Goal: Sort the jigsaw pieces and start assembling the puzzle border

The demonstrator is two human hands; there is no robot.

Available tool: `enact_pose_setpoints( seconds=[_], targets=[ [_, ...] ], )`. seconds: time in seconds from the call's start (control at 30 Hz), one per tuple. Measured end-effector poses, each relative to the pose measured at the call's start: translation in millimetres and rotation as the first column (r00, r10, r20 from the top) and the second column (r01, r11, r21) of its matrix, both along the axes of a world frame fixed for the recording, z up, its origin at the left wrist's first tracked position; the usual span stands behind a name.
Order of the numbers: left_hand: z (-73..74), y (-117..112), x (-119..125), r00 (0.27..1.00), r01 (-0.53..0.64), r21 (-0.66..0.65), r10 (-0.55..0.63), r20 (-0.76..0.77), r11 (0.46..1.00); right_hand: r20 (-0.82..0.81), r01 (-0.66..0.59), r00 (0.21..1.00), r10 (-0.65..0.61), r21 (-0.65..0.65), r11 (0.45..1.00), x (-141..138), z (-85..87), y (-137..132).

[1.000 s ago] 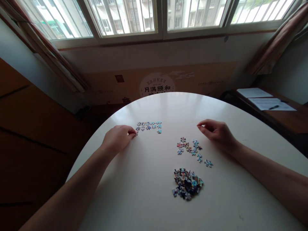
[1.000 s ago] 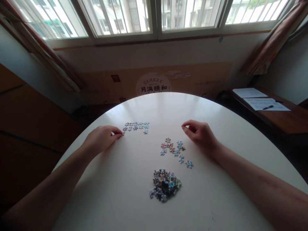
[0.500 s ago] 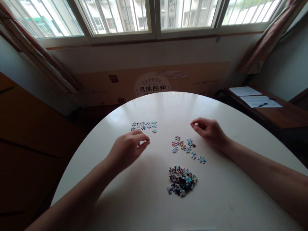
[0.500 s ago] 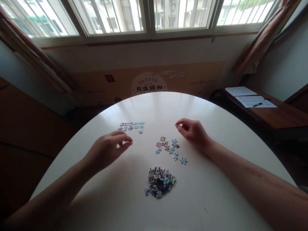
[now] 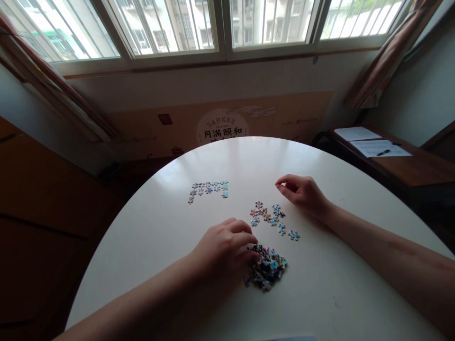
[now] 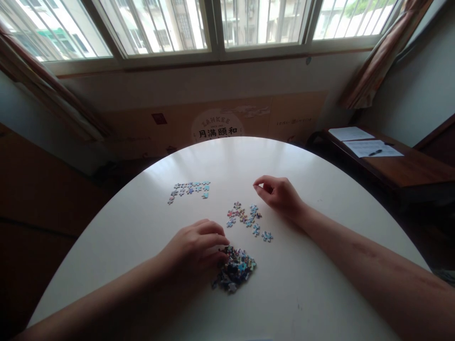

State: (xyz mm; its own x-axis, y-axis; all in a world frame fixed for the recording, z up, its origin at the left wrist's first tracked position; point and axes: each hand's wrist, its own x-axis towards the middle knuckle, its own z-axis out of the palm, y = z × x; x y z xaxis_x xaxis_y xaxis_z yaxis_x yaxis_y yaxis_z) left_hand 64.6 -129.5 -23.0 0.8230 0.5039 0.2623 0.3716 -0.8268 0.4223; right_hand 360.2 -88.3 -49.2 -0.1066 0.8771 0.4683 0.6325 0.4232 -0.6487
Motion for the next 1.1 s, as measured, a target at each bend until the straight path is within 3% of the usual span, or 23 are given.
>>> enact_pose_setpoints(
  seconds=[0.37,0.67,0.87,1.0,1.1],
  targets=[
    [-1.7,3.9,0.3,0.999,0.004,-0.181,0.005,0.049,0.983,0.009,-0.01,1.0,0.01,-0.003,1.0,-0.2,0.7,-0.2],
    [6.3,7.2,0.2,0.988,-0.078,-0.443,0.129,0.087,0.893,-0.002,-0.01,1.0,0.01,0.015,1.0,0.6,-1.0,1.4],
    [5.3,6.4,3.1,0.925,-0.362,-0.337,0.378,-0.018,0.869,0.006,-0.009,1.0,0.009,0.009,1.0,0.7,-2.2,1.6],
    [1.7,8.3,1.2,0.917,-0.384,-0.273,0.398,-0.005,0.882,0.006,-0.009,1.0,0.008,0.014,1.0,1.5,-3.6,1.0],
    [0.2,12.0,-4.9,0.94,-0.319,-0.255,0.339,0.04,0.913,0.004,-0.009,1.0,0.009,0.013,1.0,2.0,-3.8,0.5]
  ],
)
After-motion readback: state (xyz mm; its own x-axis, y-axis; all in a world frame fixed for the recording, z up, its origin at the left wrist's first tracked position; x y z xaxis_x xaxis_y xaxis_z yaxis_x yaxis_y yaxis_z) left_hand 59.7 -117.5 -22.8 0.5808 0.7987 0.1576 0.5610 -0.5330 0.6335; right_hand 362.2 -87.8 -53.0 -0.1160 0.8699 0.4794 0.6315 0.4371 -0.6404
